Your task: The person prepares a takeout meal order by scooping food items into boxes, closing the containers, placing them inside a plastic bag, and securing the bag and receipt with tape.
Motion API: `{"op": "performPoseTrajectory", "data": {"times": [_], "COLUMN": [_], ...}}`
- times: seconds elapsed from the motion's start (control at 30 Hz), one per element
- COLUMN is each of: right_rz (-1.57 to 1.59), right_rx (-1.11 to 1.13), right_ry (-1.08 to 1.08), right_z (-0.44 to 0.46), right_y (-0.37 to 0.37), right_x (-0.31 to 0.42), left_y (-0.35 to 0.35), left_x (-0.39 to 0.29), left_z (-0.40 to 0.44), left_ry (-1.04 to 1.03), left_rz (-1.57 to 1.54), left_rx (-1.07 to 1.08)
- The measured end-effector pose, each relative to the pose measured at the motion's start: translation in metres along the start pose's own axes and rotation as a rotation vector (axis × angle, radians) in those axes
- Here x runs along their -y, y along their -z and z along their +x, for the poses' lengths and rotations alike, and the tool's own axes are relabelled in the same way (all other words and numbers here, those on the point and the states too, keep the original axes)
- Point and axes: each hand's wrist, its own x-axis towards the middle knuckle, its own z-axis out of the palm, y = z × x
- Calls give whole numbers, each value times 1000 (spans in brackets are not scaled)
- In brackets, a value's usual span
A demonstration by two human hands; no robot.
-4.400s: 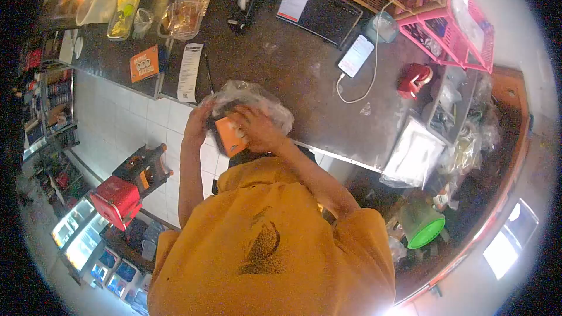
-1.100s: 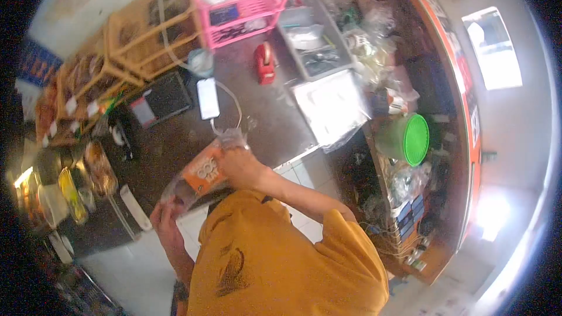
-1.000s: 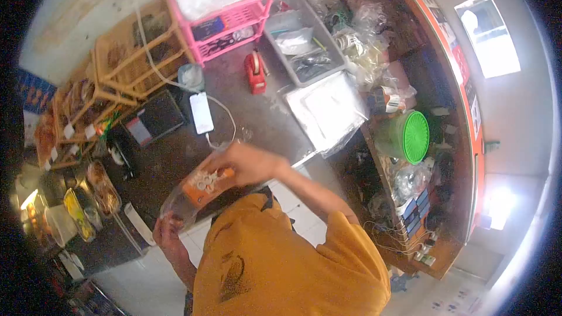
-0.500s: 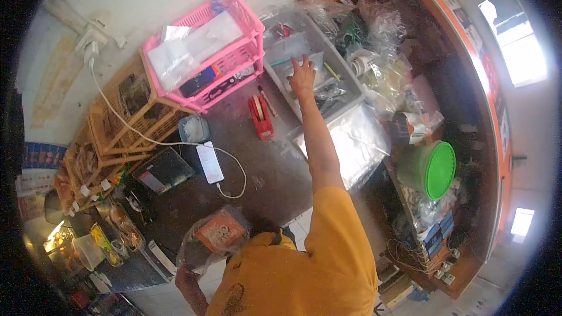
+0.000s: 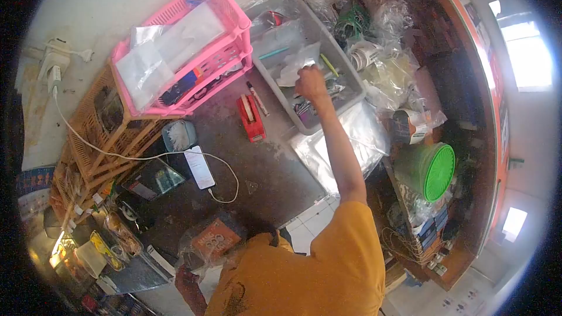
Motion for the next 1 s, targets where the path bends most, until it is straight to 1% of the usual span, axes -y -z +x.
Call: {"op": "performPoseTrajectory", "data": {"times": [0.1, 0.13, 0.23, 0.27, 0.37, 0.47, 0.57, 0.6, 0.67, 0.7, 0.73, 0.77, 0.83, 0.87, 0.93, 0.97, 1.0], "right_rz": [-129, -68, 359, 573, 1335, 742, 98, -24, -110, -138, -191, -223, -278, -303, -273, -264, -157], "right_rx": [186, 160, -40, -78, -205, -321, -981, -866, -563, -93, 70, 116, 206, 154, 119, 102, 88], "right_ry": [-75, -89, -251, -385, -448, -484, -337, -208, 91, 14, 65, 38, -8, -28, -14, -3, -20], "right_z": [3, 5, 8, 6, -3, -13, -6, -6, 2, 0, -6, -5, 2, 7, 10, 12, 10], "right_y": [0, -7, -6, 27, 73, 93, 119, 103, 34, 22, 8, 3, -12, -28, -47, -42, -36], "right_x": [17, 10, -17, -9, -27, -74, -17, -12, -8, 13, 23, 23, 27, 22, 8, 9, 8], "left_y": [-5, -3, 8, 11, 0, -14, -15, -13, -9, -12, -16, -18, -15, -13, -10, -12, -14], "left_x": [-9, -9, 0, 4, -2, -6, -9, -8, -5, -9, -16, -20, -18, -17, -12, -9, -7], "left_z": [-5, -5, 1, 1, -13, -12, -16, -16, -13, -15, -20, -22, -23, -21, -19, -20, -20], "left_ry": [-25, -41, -34, -18, -22, 7, 29, -1, -66, -68, -68, -67, -41, -30, 0, 21, 40], "left_rz": [8, 23, 69, 88, 78, 85, 113, 69, -19, 20, 59, 100, 63, 46, 8, -16, -7], "left_rx": [8, 13, -11, -23, 3, 35, 38, 46, 66, 65, 62, 57, 6, -22, -66, -86, -93]}}
